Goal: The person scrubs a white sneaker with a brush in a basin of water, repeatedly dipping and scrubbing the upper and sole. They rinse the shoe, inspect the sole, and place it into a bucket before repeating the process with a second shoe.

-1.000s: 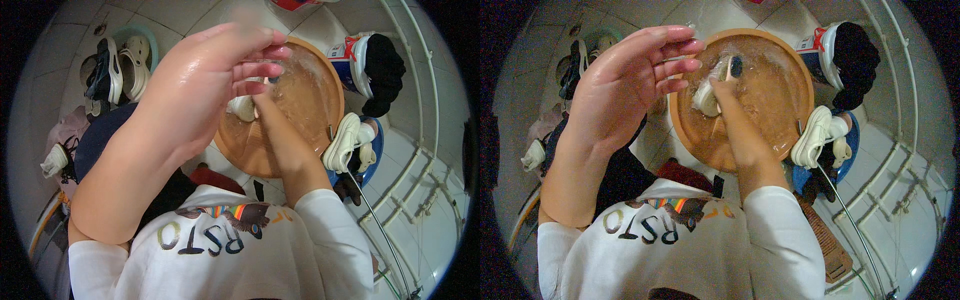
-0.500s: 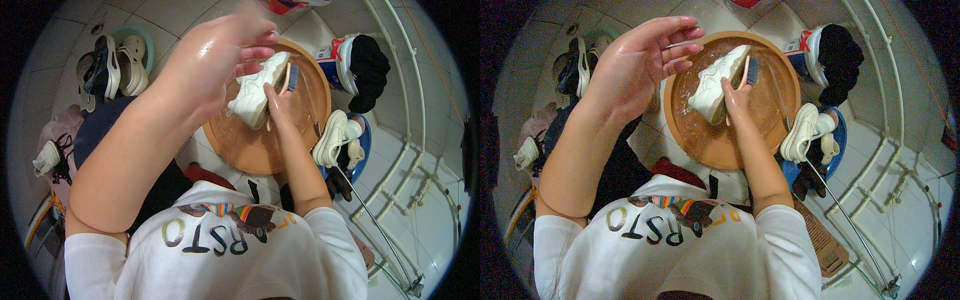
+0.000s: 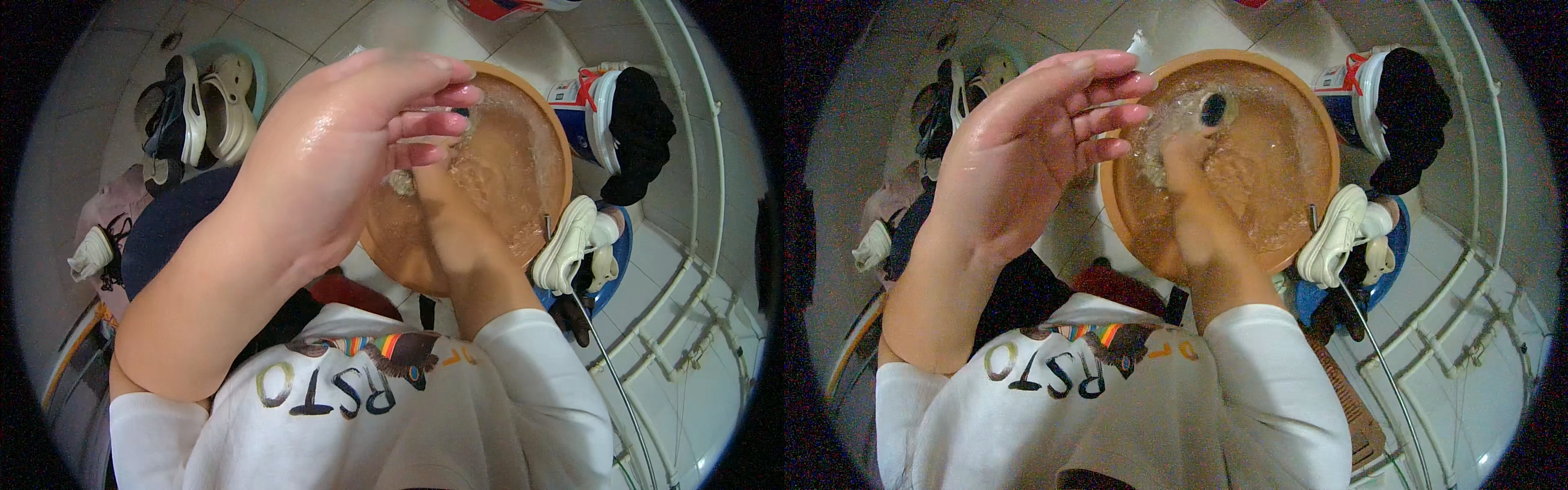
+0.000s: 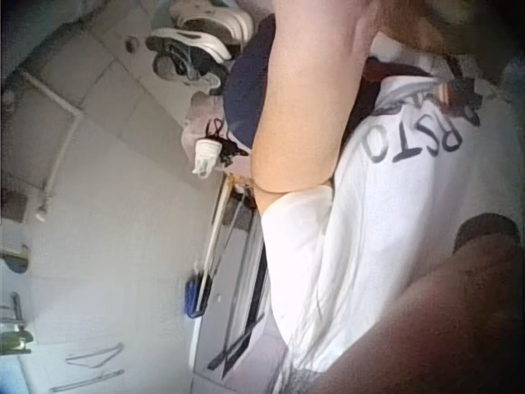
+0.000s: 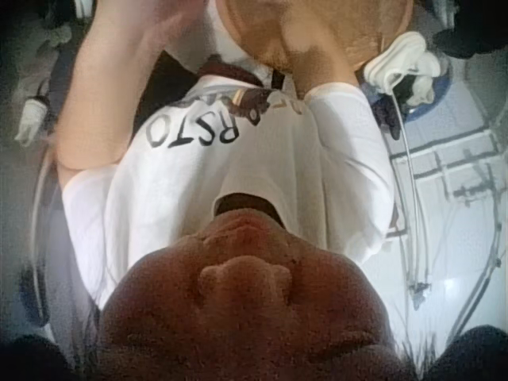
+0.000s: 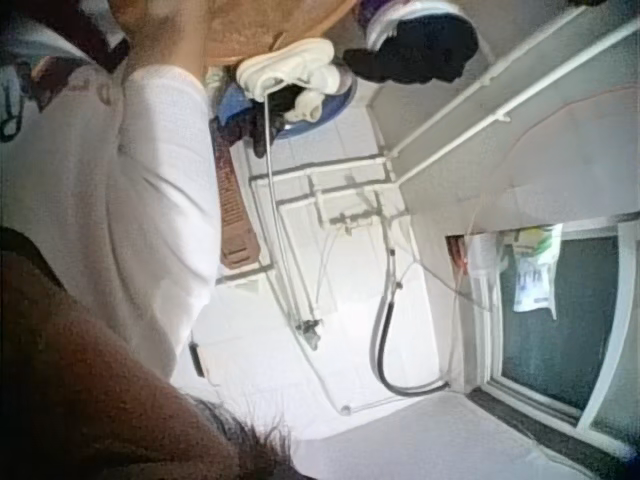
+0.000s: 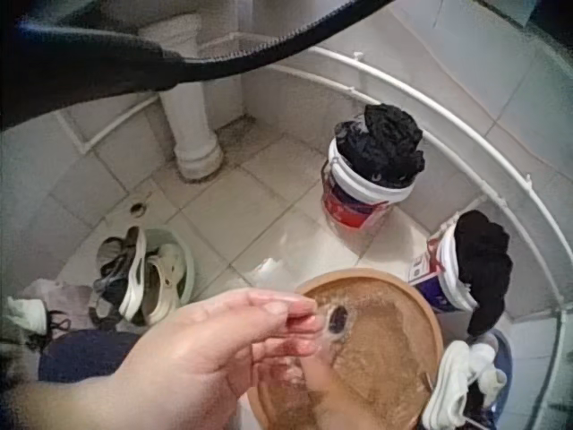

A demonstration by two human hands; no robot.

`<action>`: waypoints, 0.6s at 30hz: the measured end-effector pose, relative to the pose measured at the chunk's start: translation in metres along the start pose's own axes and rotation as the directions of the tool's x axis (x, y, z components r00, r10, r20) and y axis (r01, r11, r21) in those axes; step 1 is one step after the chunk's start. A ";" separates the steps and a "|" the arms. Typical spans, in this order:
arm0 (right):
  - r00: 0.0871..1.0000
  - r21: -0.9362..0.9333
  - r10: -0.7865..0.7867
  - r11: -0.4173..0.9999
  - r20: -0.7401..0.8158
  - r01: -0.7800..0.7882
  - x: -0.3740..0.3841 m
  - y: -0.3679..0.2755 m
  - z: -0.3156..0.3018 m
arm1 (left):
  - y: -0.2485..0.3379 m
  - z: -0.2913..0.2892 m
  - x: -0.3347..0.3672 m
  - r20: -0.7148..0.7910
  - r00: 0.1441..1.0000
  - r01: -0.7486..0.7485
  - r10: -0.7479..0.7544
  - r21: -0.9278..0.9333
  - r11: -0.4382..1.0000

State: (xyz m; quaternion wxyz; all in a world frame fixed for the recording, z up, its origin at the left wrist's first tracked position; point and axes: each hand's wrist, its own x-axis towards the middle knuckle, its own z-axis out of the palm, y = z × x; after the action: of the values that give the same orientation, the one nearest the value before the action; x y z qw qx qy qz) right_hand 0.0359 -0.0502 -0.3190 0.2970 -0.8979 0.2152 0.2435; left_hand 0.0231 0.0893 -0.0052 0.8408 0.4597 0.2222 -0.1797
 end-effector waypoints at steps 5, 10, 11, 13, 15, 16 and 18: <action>0.995 0.144 0.067 0.986 0.080 -0.078 0.020 0.029 -0.003 | -0.002 -0.005 0.003 0.023 1.000 0.003 -0.004 0.034 0.999; 0.828 0.753 -0.203 0.564 0.523 -0.338 0.032 0.095 -0.039 | -0.012 -0.007 0.012 -0.002 1.000 -0.031 0.031 0.086 0.996; 0.781 0.805 -0.311 0.457 0.542 -0.377 -0.006 0.074 -0.065 | -0.016 -0.011 0.012 -0.013 0.999 -0.029 0.030 0.104 0.994; 0.806 0.855 -0.362 0.415 0.468 -0.310 -0.042 0.072 -0.097 | -0.023 -0.009 0.013 -0.010 1.000 -0.022 0.024 0.189 0.982; 0.811 0.902 -0.432 0.348 0.395 -0.254 -0.065 0.077 -0.118 | -0.031 -0.004 0.015 -0.019 1.000 -0.007 0.013 0.321 0.947; 0.823 0.918 -0.443 0.331 0.355 -0.218 -0.076 0.080 -0.128 | -0.036 0.000 0.014 -0.020 1.000 0.008 -0.001 0.350 0.937; 0.849 0.940 -0.446 0.305 0.282 -0.152 -0.091 0.081 -0.145 | -0.047 0.008 0.016 -0.032 0.999 0.035 -0.024 0.429 0.902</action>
State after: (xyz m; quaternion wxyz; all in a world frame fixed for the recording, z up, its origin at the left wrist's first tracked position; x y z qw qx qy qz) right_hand -0.0339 -0.1798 -0.2003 0.8285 -0.4727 0.1440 0.2635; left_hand 0.0143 0.0568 -0.0424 0.7131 0.6325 0.1950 -0.2311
